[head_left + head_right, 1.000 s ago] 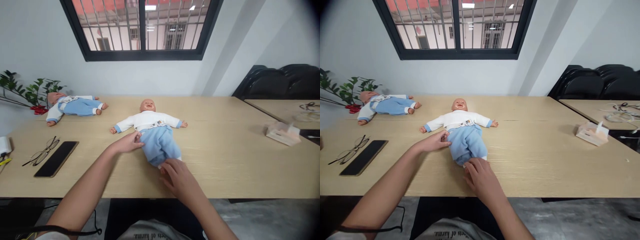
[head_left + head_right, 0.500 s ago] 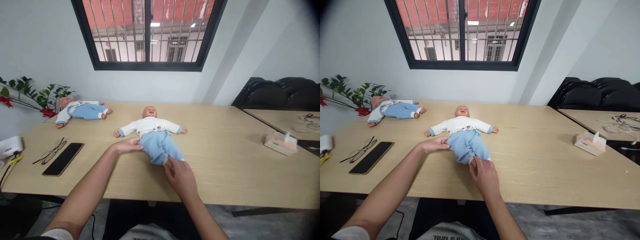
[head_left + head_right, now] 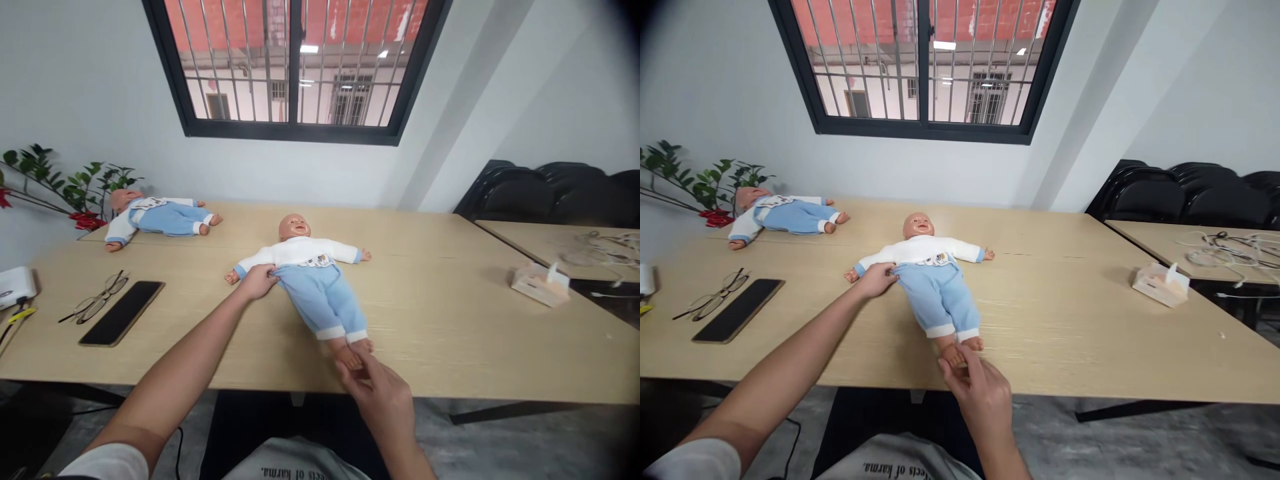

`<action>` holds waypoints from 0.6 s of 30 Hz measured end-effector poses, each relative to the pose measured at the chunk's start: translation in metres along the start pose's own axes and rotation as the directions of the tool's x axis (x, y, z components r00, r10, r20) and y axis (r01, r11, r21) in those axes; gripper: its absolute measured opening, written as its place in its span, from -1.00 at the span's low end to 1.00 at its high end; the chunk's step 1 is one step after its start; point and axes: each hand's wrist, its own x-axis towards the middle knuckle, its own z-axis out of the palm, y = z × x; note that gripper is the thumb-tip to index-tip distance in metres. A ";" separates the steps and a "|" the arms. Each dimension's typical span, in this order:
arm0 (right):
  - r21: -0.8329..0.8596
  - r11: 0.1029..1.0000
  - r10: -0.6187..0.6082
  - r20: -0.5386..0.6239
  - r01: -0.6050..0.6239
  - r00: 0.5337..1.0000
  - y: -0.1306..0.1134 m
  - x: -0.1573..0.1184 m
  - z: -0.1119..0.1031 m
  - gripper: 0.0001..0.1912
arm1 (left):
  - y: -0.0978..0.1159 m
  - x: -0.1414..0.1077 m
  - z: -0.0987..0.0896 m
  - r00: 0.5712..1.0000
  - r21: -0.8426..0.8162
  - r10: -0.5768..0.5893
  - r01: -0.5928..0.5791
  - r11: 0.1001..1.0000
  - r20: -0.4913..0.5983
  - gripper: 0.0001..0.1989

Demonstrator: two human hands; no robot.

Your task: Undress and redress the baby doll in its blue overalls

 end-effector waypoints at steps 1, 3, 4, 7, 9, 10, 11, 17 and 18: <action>0.044 0.998 0.036 0.004 -0.036 0.999 0.000 -0.008 -0.004 -0.72 | 0.000 0.001 0.001 0.999 0.001 -0.019 0.019 1.000 -0.047 -0.80; 0.129 0.985 0.111 0.018 -0.113 0.994 0.000 -0.020 -0.009 -0.73 | 0.001 0.002 0.003 0.992 -0.005 -0.055 0.055 0.998 -0.118 -0.77; 0.161 0.977 0.138 0.029 -0.140 0.990 0.000 -0.025 -0.011 -0.74 | 0.002 0.002 0.004 0.988 -0.009 -0.070 0.069 0.998 -0.138 -0.77; 0.175 0.972 0.146 0.058 -0.154 0.988 -0.004 -0.031 -0.011 -0.73 | 0.006 -0.001 0.004 0.984 -0.018 -0.092 0.090 0.996 -0.154 -0.81; 0.122 0.985 0.113 0.076 -0.122 0.991 -0.012 -0.032 -0.006 -0.70 | 0.012 -0.004 0.002 0.983 -0.022 -0.098 0.096 0.995 -0.155 -0.82; 0.092 0.991 0.093 0.087 -0.101 0.992 -0.018 -0.031 -0.002 -0.68 | 0.017 -0.006 0.000 0.981 -0.025 -0.101 0.098 0.995 -0.163 -0.79; 0.062 0.995 0.078 0.095 -0.085 0.992 -0.025 -0.031 0.003 -0.67 | 0.023 -0.009 -0.002 0.978 -0.027 -0.105 0.101 0.994 -0.179 -0.73; 0.066 0.996 0.045 0.243 -0.063 0.969 -0.057 -0.030 0.011 -0.62 | 0.108 -0.084 0.004 0.944 -0.029 0.127 -0.143 0.989 -0.305 -0.75; 0.122 0.991 0.027 0.261 -0.061 0.965 -0.057 -0.029 0.006 -0.64 | 0.125 -0.105 0.010 0.941 -0.020 0.241 -0.253 0.967 -0.237 -0.82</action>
